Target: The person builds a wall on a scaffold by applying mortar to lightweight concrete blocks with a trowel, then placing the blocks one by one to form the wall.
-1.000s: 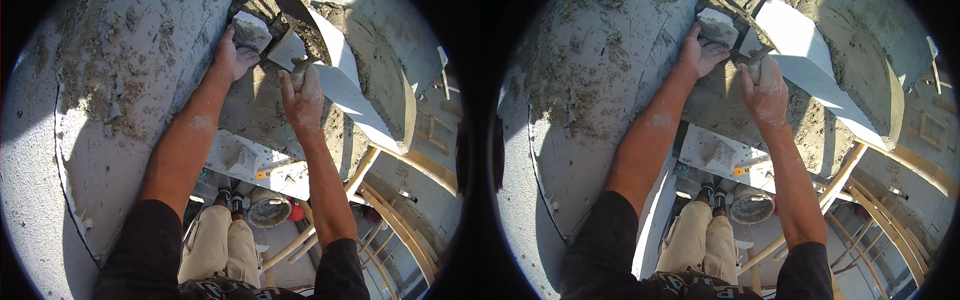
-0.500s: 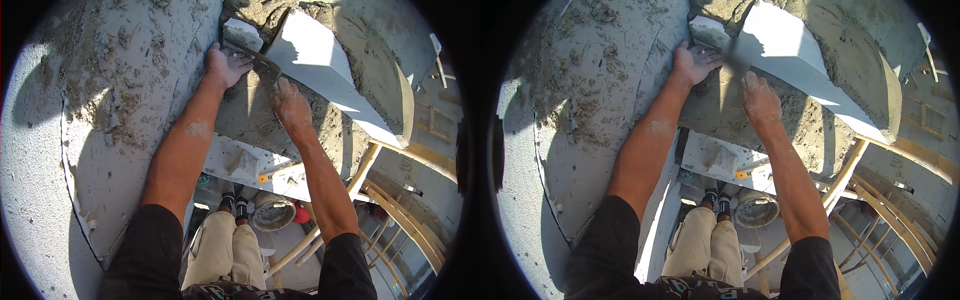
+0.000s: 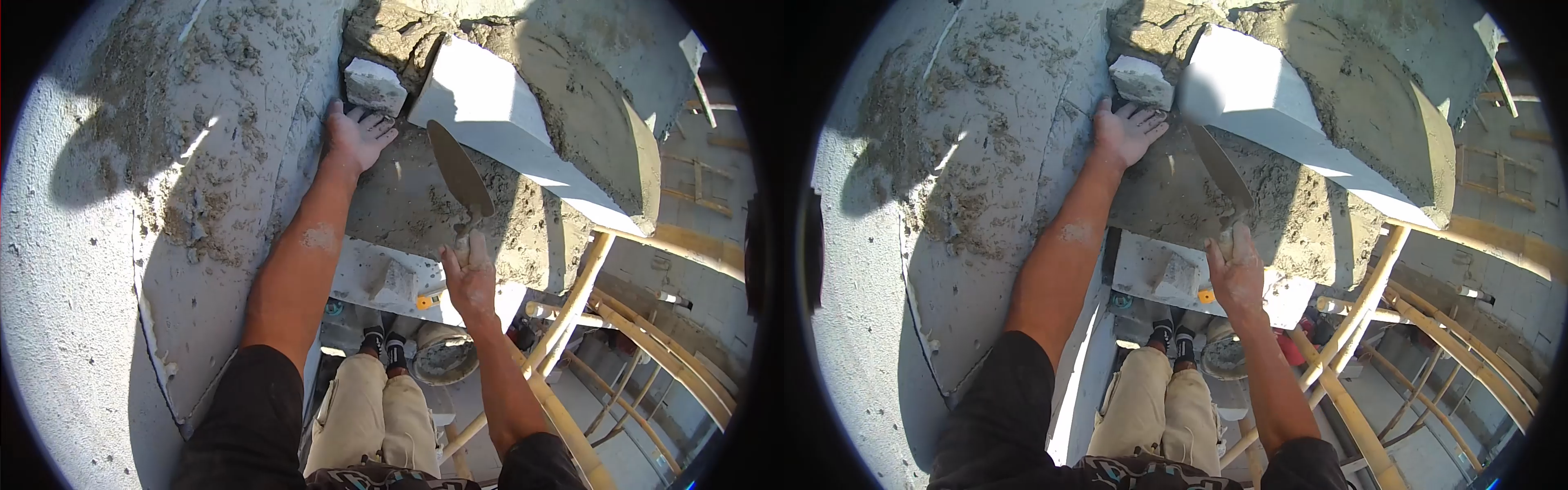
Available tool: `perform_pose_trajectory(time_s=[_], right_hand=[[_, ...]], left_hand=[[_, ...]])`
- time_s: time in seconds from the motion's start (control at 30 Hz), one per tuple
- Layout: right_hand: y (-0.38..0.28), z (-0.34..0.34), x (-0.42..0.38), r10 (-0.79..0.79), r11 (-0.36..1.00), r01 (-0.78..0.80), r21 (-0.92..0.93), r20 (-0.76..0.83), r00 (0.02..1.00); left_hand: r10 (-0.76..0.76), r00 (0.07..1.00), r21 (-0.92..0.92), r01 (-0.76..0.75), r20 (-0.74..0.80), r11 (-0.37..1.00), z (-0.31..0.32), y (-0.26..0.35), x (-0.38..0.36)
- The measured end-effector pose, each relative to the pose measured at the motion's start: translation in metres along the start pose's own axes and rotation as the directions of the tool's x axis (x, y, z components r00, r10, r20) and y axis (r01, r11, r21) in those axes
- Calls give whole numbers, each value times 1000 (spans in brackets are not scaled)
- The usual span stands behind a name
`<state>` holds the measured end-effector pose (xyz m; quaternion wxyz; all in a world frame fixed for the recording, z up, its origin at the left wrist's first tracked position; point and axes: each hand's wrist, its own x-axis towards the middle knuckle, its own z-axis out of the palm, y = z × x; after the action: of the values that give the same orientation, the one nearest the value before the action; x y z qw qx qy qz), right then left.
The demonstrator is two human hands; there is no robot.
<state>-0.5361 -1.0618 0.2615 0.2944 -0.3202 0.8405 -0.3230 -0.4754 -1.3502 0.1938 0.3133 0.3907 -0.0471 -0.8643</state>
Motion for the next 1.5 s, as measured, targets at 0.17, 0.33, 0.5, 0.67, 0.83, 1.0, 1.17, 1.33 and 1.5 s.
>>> perform_pose_trajectory(time_s=[0.17,0.33,0.5,0.67,0.83,1.0,1.17,1.33,1.5], right_hand=[[16,-11,-99,246,966,-247,74,18,969],[73,-14,-177,428,902,-432,1,129,894],[102,-21,-210,514,855,-518,-31,186,838],[100,-23,-214,588,806,-589,-58,192,786],[96,-17,-215,606,793,-607,-50,167,778],[99,-17,-218,589,801,-598,-2,180,788],[104,-19,-220,607,788,-616,-7,172,776],[118,-19,-230,616,776,-630,19,191,764],[128,-21,-237,646,743,-668,42,213,732]], left_hand=[[78,988,66,-70,-136,995,10,-20,-21],[97,989,45,-92,-114,995,31,-9,-25],[67,988,83,-56,-138,995,56,1,-17],[70,982,148,-43,-177,988,52,-1,-7],[52,994,198,-32,-98,980,42,3,-8],[29,997,112,-21,-70,994,25,-4,-21],[29,996,136,-18,-79,991,6,-20,-34],[85,993,45,-82,-85,996,19,-18,-22],[81,992,52,-76,-95,996,39,-9,-6]])
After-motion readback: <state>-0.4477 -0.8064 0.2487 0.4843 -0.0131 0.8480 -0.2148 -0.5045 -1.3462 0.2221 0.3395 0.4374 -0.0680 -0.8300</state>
